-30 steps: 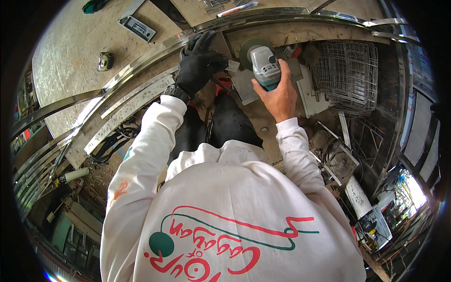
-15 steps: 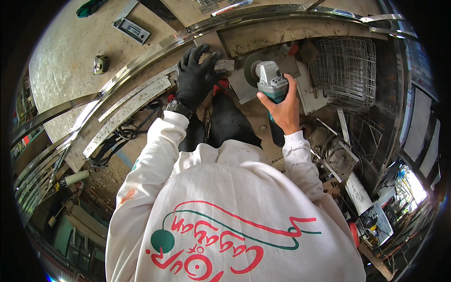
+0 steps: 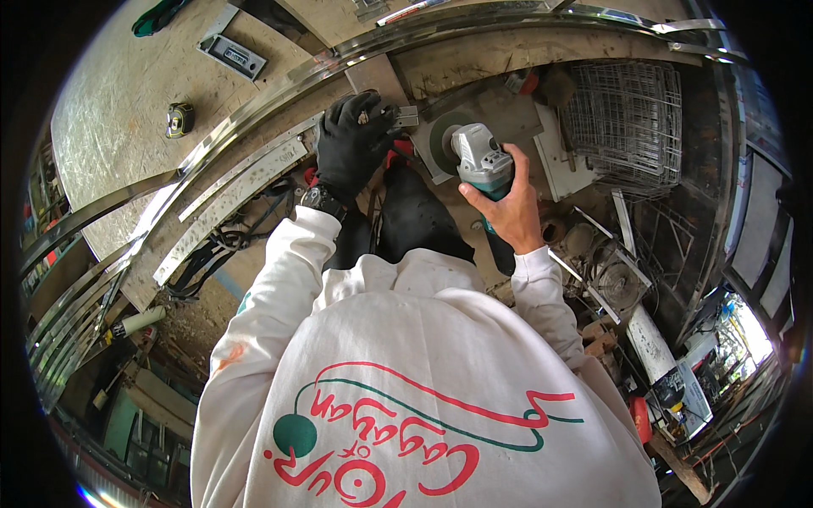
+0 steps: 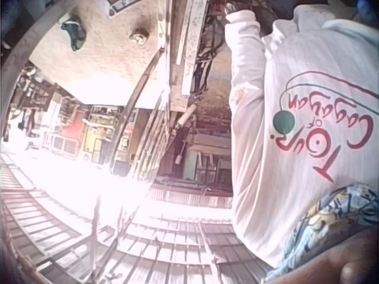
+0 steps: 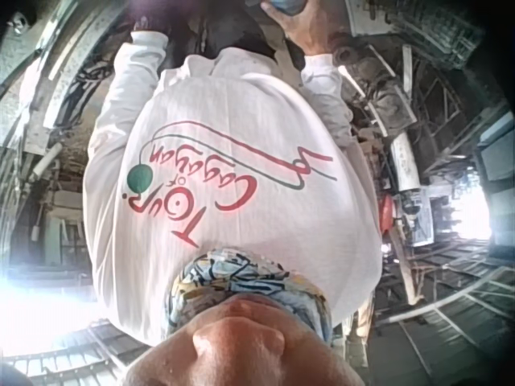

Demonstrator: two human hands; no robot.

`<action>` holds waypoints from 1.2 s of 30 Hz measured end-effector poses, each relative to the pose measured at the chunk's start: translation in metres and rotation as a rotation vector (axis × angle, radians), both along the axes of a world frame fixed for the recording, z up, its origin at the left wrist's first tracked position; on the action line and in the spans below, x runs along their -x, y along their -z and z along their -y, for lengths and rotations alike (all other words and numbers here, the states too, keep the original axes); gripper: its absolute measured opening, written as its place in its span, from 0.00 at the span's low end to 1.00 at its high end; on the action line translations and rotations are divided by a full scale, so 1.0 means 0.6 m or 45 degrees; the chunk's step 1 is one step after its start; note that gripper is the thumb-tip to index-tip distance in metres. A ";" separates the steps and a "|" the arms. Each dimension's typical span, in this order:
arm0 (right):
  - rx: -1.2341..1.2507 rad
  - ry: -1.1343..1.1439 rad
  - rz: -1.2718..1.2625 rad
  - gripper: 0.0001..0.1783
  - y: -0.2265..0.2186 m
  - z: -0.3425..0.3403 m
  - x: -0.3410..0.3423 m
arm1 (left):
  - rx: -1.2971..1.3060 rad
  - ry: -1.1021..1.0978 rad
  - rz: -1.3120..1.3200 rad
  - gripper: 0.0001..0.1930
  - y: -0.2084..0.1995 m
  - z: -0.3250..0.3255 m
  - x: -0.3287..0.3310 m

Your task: The person measures a metal bar with a tape measure and marks it with a marker. They then use an angle grinder to cut the metal bar, producing sparks. The person handles the cut metal piece and places it on the workbench.

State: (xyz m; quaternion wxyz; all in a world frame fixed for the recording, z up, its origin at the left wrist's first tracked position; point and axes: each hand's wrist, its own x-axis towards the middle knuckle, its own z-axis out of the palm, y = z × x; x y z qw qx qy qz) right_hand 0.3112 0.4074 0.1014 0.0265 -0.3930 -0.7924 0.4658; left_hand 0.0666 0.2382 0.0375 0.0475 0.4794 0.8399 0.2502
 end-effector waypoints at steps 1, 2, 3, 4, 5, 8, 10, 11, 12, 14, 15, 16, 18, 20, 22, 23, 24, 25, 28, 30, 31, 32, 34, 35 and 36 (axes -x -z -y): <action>0.006 0.001 -0.020 0.52 0.002 0.000 -0.001 | -0.010 -0.012 0.004 0.17 -0.002 -0.001 -0.002; 0.004 -0.007 -0.016 0.52 0.001 -0.001 -0.001 | -0.020 -0.025 0.009 0.16 -0.005 -0.003 -0.002; 0.002 -0.018 -0.013 0.52 -0.002 -0.002 0.001 | -0.031 -0.040 0.013 0.15 -0.007 -0.003 -0.003; -0.001 -0.029 -0.010 0.52 -0.005 -0.003 0.002 | -0.027 -0.040 0.019 0.14 -0.007 -0.002 -0.003; 0.006 -0.030 -0.003 0.51 -0.007 -0.004 0.003 | -0.024 -0.039 0.024 0.13 -0.006 0.000 -0.003; 0.017 -0.033 0.009 0.49 -0.011 -0.007 0.005 | -0.046 -0.044 0.059 0.13 -0.009 -0.001 0.000; 0.016 -0.031 0.012 0.49 -0.008 -0.009 0.003 | -0.054 -0.055 0.134 0.13 -0.013 -0.005 0.007; 0.024 -0.027 0.017 0.49 -0.009 -0.010 0.004 | -0.047 -0.066 0.195 0.13 -0.016 -0.010 0.012; 0.034 -0.026 0.020 0.49 -0.010 -0.010 0.005 | -0.038 -0.080 0.255 0.13 -0.017 -0.012 0.016; 0.044 -0.028 0.029 0.50 -0.013 -0.012 0.006 | -0.071 -0.042 0.310 0.12 -0.010 -0.014 0.030; 0.044 -0.030 0.034 0.50 -0.014 -0.012 0.007 | -0.087 -0.022 0.337 0.11 -0.010 -0.014 0.034; 0.044 -0.032 0.039 0.50 -0.014 -0.013 0.007 | -0.082 -0.032 0.340 0.11 -0.011 -0.014 0.034; 0.059 -0.027 0.032 0.50 -0.012 -0.014 0.006 | -0.072 -0.049 0.345 0.10 -0.014 -0.016 0.032; 0.051 -0.024 0.038 0.50 -0.011 -0.012 0.005 | -0.048 -0.066 0.166 0.11 -0.017 -0.014 0.030; 0.019 -0.028 0.055 0.50 -0.010 -0.008 0.004 | -0.017 -0.078 0.067 0.12 -0.013 -0.009 0.026; 0.026 -0.021 0.063 0.50 -0.010 -0.008 0.005 | 0.002 -0.081 0.058 0.11 -0.006 -0.005 0.024; 0.032 -0.013 0.073 0.50 -0.010 -0.008 0.006 | 0.020 -0.082 0.049 0.11 -0.007 -0.005 0.022; 0.038 -0.005 0.082 0.50 -0.010 -0.008 0.006 | 0.006 -0.072 0.085 0.11 -0.009 -0.003 0.020; 0.009 -0.007 0.073 0.50 -0.004 -0.005 0.003 | -0.033 -0.096 0.273 0.12 -0.014 0.004 0.016; 0.039 0.003 0.044 0.50 -0.004 -0.006 0.006 | -0.054 -0.180 0.506 0.13 -0.006 0.001 0.019; 0.054 0.009 0.030 0.50 -0.004 -0.007 0.007 | -0.108 -0.168 0.444 0.14 -0.008 -0.002 0.020; 0.042 0.004 0.035 0.50 -0.004 -0.006 0.008 | -0.163 -0.155 0.382 0.14 -0.010 -0.007 0.021; 0.020 -0.013 0.044 0.50 -0.007 -0.005 0.013 | -0.181 -0.172 0.364 0.14 -0.011 -0.012 0.016; 0.021 -0.027 0.037 0.50 -0.009 -0.006 0.015 | -0.144 -0.197 0.409 0.14 -0.004 -0.012 0.010; 0.022 -0.040 0.029 0.50 -0.010 -0.007 0.018 | -0.108 -0.221 0.452 0.14 -0.001 -0.013 0.008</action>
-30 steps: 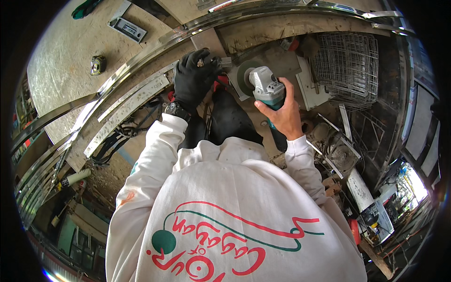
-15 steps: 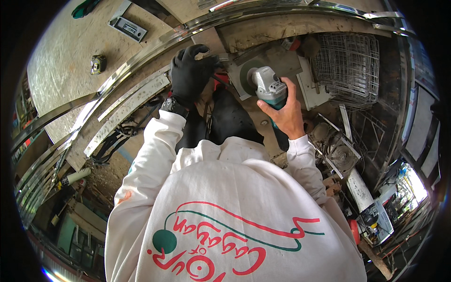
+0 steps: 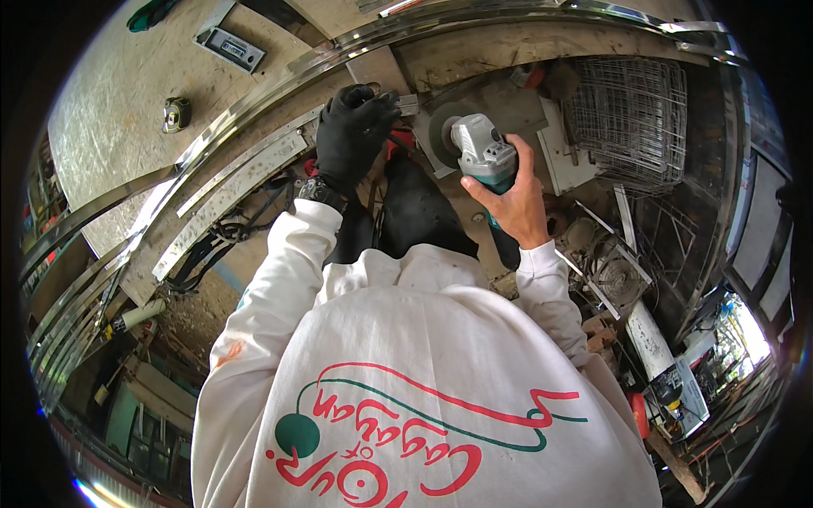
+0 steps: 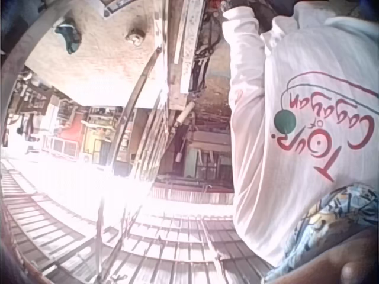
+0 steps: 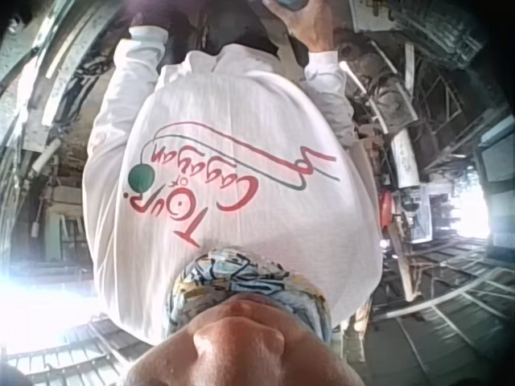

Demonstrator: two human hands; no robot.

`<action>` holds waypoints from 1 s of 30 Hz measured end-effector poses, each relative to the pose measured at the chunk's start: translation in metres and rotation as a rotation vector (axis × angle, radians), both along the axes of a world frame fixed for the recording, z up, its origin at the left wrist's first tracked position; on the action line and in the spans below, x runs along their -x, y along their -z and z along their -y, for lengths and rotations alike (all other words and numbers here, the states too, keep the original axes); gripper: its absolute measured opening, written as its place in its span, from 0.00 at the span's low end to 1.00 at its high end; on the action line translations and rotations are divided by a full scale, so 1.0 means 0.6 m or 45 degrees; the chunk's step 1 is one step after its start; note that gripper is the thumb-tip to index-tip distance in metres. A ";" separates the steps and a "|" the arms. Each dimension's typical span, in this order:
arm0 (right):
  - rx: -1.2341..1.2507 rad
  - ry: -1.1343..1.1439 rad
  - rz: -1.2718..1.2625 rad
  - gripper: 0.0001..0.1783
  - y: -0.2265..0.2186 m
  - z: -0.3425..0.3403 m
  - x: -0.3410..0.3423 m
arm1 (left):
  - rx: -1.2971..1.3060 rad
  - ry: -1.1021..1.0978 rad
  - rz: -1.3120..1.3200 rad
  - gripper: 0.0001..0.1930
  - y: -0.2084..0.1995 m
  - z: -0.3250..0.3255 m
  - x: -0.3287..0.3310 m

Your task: The person measures a metal bar with a tape measure and marks it with a marker. They then use an angle grinder to cut the metal bar, producing sparks. The person handles the cut metal piece and places it on the workbench.

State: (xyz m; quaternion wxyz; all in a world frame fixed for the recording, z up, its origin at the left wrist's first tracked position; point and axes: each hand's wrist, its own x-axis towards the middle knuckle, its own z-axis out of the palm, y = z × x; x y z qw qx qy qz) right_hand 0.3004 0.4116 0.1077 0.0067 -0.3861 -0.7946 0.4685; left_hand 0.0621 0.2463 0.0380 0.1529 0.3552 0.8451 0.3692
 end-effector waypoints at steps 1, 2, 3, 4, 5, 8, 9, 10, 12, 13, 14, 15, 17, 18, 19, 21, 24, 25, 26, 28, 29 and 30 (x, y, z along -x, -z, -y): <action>0.001 -0.012 -0.008 0.50 -0.002 0.000 0.003 | -0.034 -0.001 -0.042 0.14 0.003 -0.003 -0.002; -0.006 -0.020 -0.013 0.50 -0.003 0.000 0.006 | -0.068 -0.002 -0.085 0.13 0.005 -0.005 -0.003; -0.016 -0.026 -0.016 0.50 -0.003 0.002 0.009 | -0.103 -0.001 -0.126 0.13 0.008 -0.008 -0.004; -0.026 -0.033 -0.019 0.50 -0.004 0.003 0.012 | -0.115 -0.002 -0.130 0.13 0.014 -0.008 -0.005; -0.025 -0.035 -0.028 0.50 -0.004 0.004 0.015 | -0.127 -0.002 -0.134 0.13 0.022 -0.007 -0.007; -0.006 -0.041 -0.046 0.51 -0.002 0.007 0.026 | -0.129 0.017 -0.142 0.12 0.028 -0.003 -0.002; 0.010 -0.041 -0.044 0.51 -0.001 0.007 0.029 | -0.125 0.026 -0.144 0.12 0.028 -0.002 -0.002; 0.026 -0.042 -0.043 0.51 0.000 0.007 0.031 | -0.126 0.024 -0.145 0.12 0.028 -0.003 -0.002; -0.004 -0.050 -0.057 0.51 0.006 0.009 0.032 | -0.127 0.021 -0.147 0.12 0.025 -0.005 -0.001; -0.019 -0.053 -0.065 0.51 0.008 0.010 0.032 | -0.125 0.032 -0.153 0.13 0.022 -0.007 0.000; -0.030 -0.053 -0.066 0.51 0.008 0.012 0.032 | -0.124 0.043 -0.159 0.14 0.018 -0.008 0.001; -0.041 -0.057 -0.066 0.51 0.008 0.013 0.033 | -0.122 0.050 -0.164 0.14 0.016 -0.008 0.001; -0.048 -0.057 -0.058 0.51 0.006 0.015 0.036 | -0.116 0.052 -0.148 0.12 0.024 -0.005 0.005; -0.045 -0.052 -0.049 0.50 0.003 0.017 0.038 | -0.114 0.055 -0.139 0.12 0.026 -0.005 0.006; -0.042 -0.047 -0.039 0.50 0.002 0.017 0.038 | -0.109 0.050 -0.141 0.12 0.027 -0.005 0.005; -0.061 -0.056 -0.049 0.50 0.005 0.018 0.036 | -0.100 0.040 -0.147 0.12 0.027 -0.004 0.004; -0.059 -0.064 -0.047 0.50 0.006 0.018 0.037 | -0.100 0.041 -0.151 0.12 0.021 -0.004 0.005; -0.054 -0.065 -0.044 0.50 0.006 0.018 0.036 | -0.101 0.038 -0.151 0.12 0.018 -0.005 0.004; -0.063 -0.066 -0.052 0.50 0.006 0.017 0.036 | -0.103 0.035 -0.150 0.12 0.016 -0.006 0.003; -0.079 -0.072 -0.069 0.50 0.007 0.017 0.036 | -0.104 0.036 -0.150 0.12 0.017 -0.005 0.004; -0.079 -0.072 -0.059 0.50 0.006 0.017 0.036 | -0.105 0.041 -0.149 0.12 0.020 -0.004 0.005; -0.079 -0.072 -0.049 0.50 0.005 0.018 0.035 | -0.106 0.046 -0.148 0.12 0.021 -0.004 0.005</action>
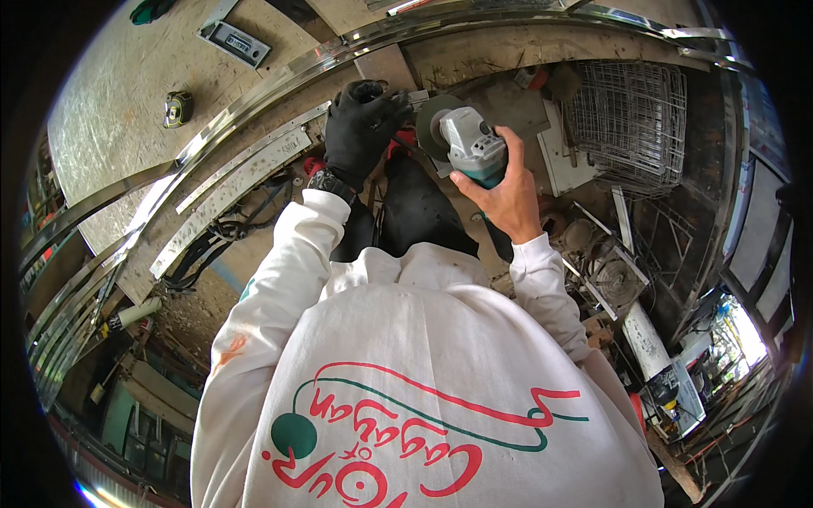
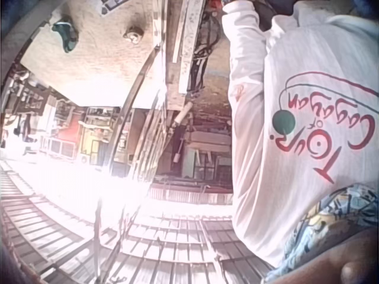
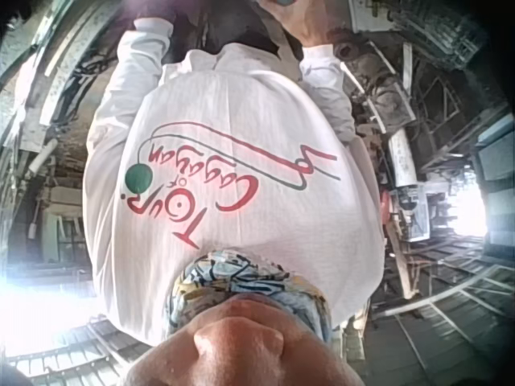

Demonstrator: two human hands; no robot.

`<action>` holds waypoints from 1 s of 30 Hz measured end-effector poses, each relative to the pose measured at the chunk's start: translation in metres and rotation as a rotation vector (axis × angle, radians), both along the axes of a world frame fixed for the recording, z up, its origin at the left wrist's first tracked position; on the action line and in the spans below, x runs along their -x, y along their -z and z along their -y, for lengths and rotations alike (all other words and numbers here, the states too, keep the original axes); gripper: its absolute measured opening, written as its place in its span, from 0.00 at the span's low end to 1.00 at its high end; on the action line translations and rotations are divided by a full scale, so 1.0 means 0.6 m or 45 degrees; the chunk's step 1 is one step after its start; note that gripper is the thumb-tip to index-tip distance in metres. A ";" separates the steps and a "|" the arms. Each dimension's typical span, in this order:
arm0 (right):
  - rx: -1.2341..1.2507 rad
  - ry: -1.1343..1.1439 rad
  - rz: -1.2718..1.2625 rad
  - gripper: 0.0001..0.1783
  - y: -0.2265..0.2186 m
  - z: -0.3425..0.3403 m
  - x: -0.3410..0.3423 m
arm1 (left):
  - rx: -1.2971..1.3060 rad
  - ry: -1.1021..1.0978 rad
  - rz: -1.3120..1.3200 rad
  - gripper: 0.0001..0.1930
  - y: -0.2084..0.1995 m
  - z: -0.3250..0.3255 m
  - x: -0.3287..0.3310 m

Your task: The person measures a metal bar with a tape measure and marks it with a marker. They then use an angle grinder to cut the metal bar, producing sparks. The person handles the cut metal piece and places it on the workbench.

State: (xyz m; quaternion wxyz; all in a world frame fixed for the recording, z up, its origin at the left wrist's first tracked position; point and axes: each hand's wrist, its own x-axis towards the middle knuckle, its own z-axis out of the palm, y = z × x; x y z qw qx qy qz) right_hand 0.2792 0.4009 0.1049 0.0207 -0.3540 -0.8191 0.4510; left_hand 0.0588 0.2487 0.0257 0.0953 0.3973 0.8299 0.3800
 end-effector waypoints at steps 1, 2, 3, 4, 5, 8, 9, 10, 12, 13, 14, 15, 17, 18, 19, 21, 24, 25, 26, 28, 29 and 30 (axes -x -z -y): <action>0.000 0.000 0.010 0.50 -0.001 0.001 0.000 | 0.006 -0.005 0.006 0.12 0.000 0.000 -0.001; -0.001 0.001 0.019 0.50 -0.002 0.001 -0.001 | 0.012 -0.009 0.012 0.12 0.000 0.000 -0.002; -0.002 0.002 0.027 0.50 -0.002 0.002 -0.001 | 0.018 -0.015 0.017 0.12 -0.001 0.000 -0.002; -0.003 0.002 0.034 0.50 -0.002 0.003 -0.001 | 0.015 -0.013 0.020 0.12 0.000 0.001 -0.001; 0.000 0.003 0.025 0.50 -0.002 0.003 -0.001 | 0.013 -0.011 0.023 0.13 0.003 0.002 -0.001; 0.007 0.010 0.009 0.50 -0.001 0.004 -0.003 | 0.013 -0.011 0.041 0.12 0.001 0.002 -0.002; 0.008 0.008 0.009 0.50 -0.002 0.004 -0.002 | 0.015 -0.015 0.047 0.12 -0.002 0.001 -0.002; 0.010 0.006 0.010 0.50 -0.003 0.003 -0.002 | 0.017 -0.016 0.048 0.12 -0.003 0.000 -0.003; 0.034 0.010 0.043 0.51 -0.006 0.003 0.000 | 0.019 -0.018 0.051 0.12 -0.005 0.000 -0.003; 0.046 0.013 0.060 0.52 -0.006 0.002 0.001 | 0.010 -0.017 0.039 0.12 -0.006 -0.001 -0.003; 0.042 0.010 0.057 0.52 -0.006 0.002 0.000 | 0.001 -0.016 0.027 0.11 -0.007 -0.002 -0.003; 0.038 0.008 0.055 0.52 -0.005 0.001 0.000 | -0.007 -0.015 0.015 0.11 -0.008 -0.003 -0.003; 0.030 0.006 0.054 0.52 -0.006 0.001 -0.001 | 0.005 -0.014 0.032 0.11 -0.009 -0.004 -0.004; 0.026 0.005 0.056 0.52 -0.008 0.001 -0.001 | 0.010 -0.014 0.040 0.12 -0.010 -0.004 -0.005; 0.022 0.004 0.057 0.52 -0.009 0.001 -0.001 | 0.011 -0.012 0.040 0.12 -0.011 -0.004 -0.005; 0.021 0.007 0.054 0.52 -0.010 0.002 0.000 | 0.014 -0.007 0.039 0.12 -0.012 -0.004 -0.005; 0.030 0.016 0.037 0.52 -0.009 0.002 -0.001 | 0.007 0.001 0.045 0.12 -0.008 -0.002 -0.004; 0.035 0.020 0.030 0.52 -0.008 0.002 -0.001 | 0.002 0.002 0.048 0.12 -0.007 -0.003 -0.004; 0.024 0.016 0.022 0.51 -0.008 0.002 -0.001 | -0.003 0.003 0.050 0.12 -0.006 -0.003 -0.005; 0.004 0.002 0.004 0.51 -0.009 0.001 -0.002 | -0.006 0.006 0.063 0.12 -0.005 -0.003 -0.004; 0.019 0.004 0.026 0.50 -0.010 0.000 -0.002 | -0.005 0.009 0.074 0.12 -0.003 -0.002 -0.003; 0.032 0.006 0.048 0.50 -0.013 0.000 -0.002 | -0.005 0.013 0.085 0.13 -0.003 -0.002 -0.002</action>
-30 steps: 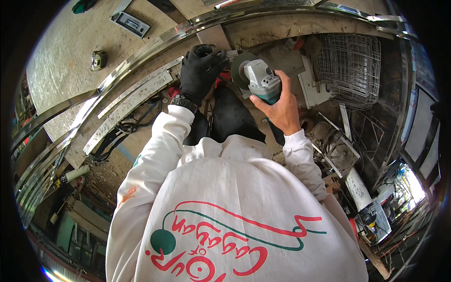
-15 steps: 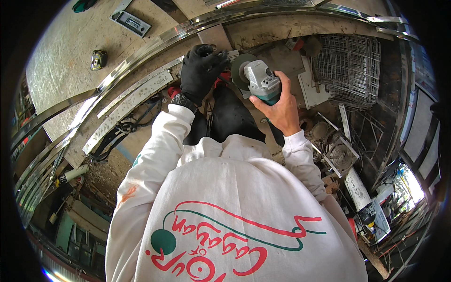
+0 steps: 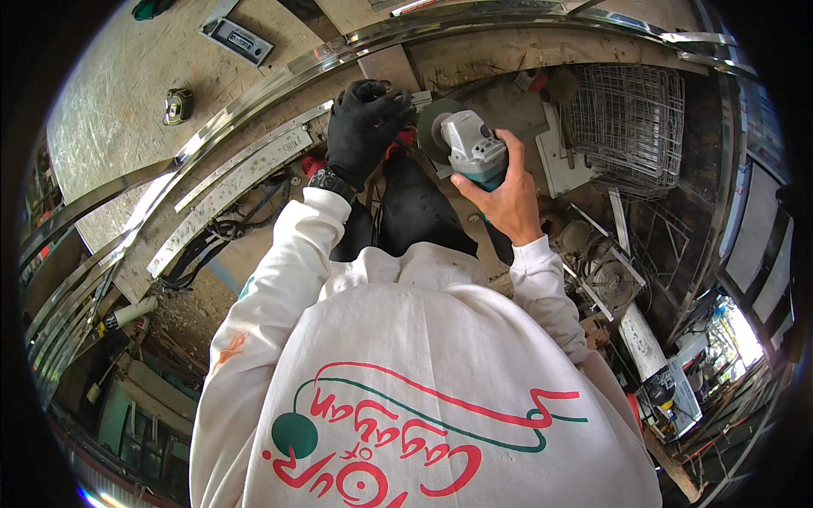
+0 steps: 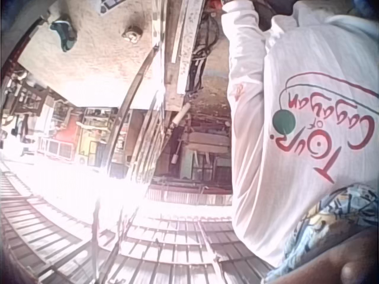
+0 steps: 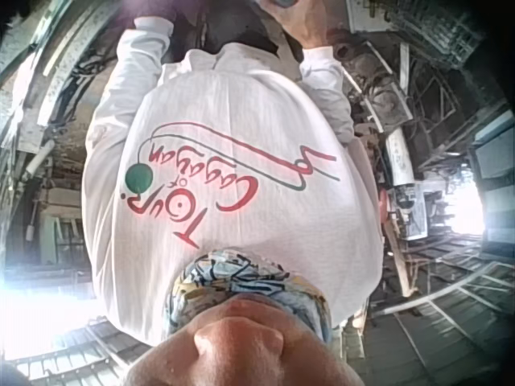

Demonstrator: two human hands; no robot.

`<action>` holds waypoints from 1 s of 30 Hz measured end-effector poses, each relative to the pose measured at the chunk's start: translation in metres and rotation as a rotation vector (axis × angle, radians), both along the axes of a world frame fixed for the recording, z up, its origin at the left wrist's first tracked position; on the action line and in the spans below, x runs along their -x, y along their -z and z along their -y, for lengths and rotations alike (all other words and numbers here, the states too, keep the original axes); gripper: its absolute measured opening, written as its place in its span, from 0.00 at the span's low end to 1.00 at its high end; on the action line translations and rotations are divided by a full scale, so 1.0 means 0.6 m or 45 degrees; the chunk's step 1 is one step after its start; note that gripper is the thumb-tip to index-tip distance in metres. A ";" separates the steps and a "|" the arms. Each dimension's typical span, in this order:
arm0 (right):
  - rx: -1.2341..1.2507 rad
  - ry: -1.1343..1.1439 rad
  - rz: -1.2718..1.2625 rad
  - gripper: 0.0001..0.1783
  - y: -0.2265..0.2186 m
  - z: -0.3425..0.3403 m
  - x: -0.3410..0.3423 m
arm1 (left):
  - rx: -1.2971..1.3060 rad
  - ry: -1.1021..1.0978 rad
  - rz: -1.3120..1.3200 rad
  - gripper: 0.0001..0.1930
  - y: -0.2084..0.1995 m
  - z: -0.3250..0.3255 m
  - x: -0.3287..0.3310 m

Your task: The person measures a metal bar with a tape measure and marks it with a marker. They then use an angle grinder to cut the metal bar, producing sparks. The person handles the cut metal piece and places it on the workbench.

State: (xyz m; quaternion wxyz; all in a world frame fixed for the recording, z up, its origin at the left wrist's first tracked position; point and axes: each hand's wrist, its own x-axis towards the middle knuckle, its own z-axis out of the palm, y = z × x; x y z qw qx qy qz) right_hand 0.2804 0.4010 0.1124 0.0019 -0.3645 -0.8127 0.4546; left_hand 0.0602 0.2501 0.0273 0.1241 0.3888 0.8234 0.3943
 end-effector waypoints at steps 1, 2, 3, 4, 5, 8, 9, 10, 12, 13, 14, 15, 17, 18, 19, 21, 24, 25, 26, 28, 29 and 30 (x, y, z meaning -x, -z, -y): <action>0.013 0.002 0.022 0.50 -0.002 0.000 0.000 | -0.011 -0.002 -0.014 0.13 0.000 0.000 0.000; 0.012 0.006 0.005 0.50 -0.003 -0.001 -0.002 | -0.023 -0.005 -0.027 0.13 0.001 0.000 0.000; 0.014 0.009 -0.013 0.50 -0.003 -0.001 -0.004 | -0.031 -0.010 -0.043 0.13 0.001 0.002 0.000; 0.016 0.011 -0.031 0.50 -0.004 -0.001 -0.005 | -0.012 0.004 -0.031 0.13 0.001 0.004 0.002; 0.036 0.008 -0.028 0.50 -0.005 -0.002 -0.005 | 0.006 0.019 -0.020 0.13 0.002 0.007 0.003; 0.083 0.006 0.009 0.50 -0.013 -0.009 -0.009 | 0.066 0.007 -0.135 0.15 -0.021 0.003 -0.003; 0.097 -0.002 0.029 0.51 -0.019 -0.011 -0.008 | 0.090 -0.010 -0.200 0.16 -0.030 0.002 -0.006; 0.112 -0.009 0.049 0.51 -0.022 -0.013 -0.008 | 0.113 0.004 -0.206 0.16 -0.029 0.003 -0.008; 0.007 -0.054 -0.006 0.52 -0.018 -0.014 -0.013 | 0.156 0.035 -0.224 0.18 -0.027 0.008 -0.006; -0.046 -0.075 -0.036 0.52 -0.017 -0.016 -0.014 | 0.170 0.039 -0.233 0.18 -0.028 0.008 -0.002; -0.031 -0.068 -0.024 0.51 -0.016 -0.017 -0.015 | 0.183 0.042 -0.241 0.17 -0.029 0.008 0.004; -0.016 -0.061 -0.011 0.51 -0.016 -0.019 -0.016 | 0.198 0.044 -0.249 0.17 -0.031 0.007 0.007; 0.018 -0.047 0.013 0.51 -0.020 -0.021 -0.016 | 0.214 0.053 -0.235 0.16 -0.034 0.005 0.009; 0.035 -0.034 0.019 0.51 -0.023 -0.023 -0.013 | 0.221 0.063 -0.234 0.15 -0.035 0.003 0.013; 0.052 -0.021 0.026 0.51 -0.026 -0.024 -0.011 | 0.195 -0.009 -0.171 0.16 -0.039 0.005 0.015; 0.045 -0.003 0.019 0.50 -0.028 -0.024 -0.011 | 0.141 -0.138 -0.043 0.16 -0.049 0.014 0.021; 0.017 0.000 -0.004 0.50 -0.026 -0.024 -0.012 | -0.143 -0.478 0.555 0.17 0.004 0.049 0.024; 0.009 -0.007 -0.018 0.50 -0.025 -0.025 -0.012 | -0.221 -0.595 0.904 0.17 0.017 0.060 0.022; 0.023 -0.002 -0.017 0.49 -0.024 -0.026 -0.011 | -0.321 -0.598 1.062 0.17 0.032 0.067 0.022; 0.051 0.009 -0.010 0.49 -0.023 -0.026 -0.011 | -0.472 -0.593 1.275 0.17 0.037 0.059 0.015; 0.052 0.004 -0.013 0.49 -0.023 -0.027 -0.010 | -0.549 -0.589 1.381 0.17 0.040 0.055 0.012; 0.050 -0.002 -0.015 0.49 -0.022 -0.028 -0.008 | -0.497 -0.530 1.400 0.15 0.046 0.050 0.015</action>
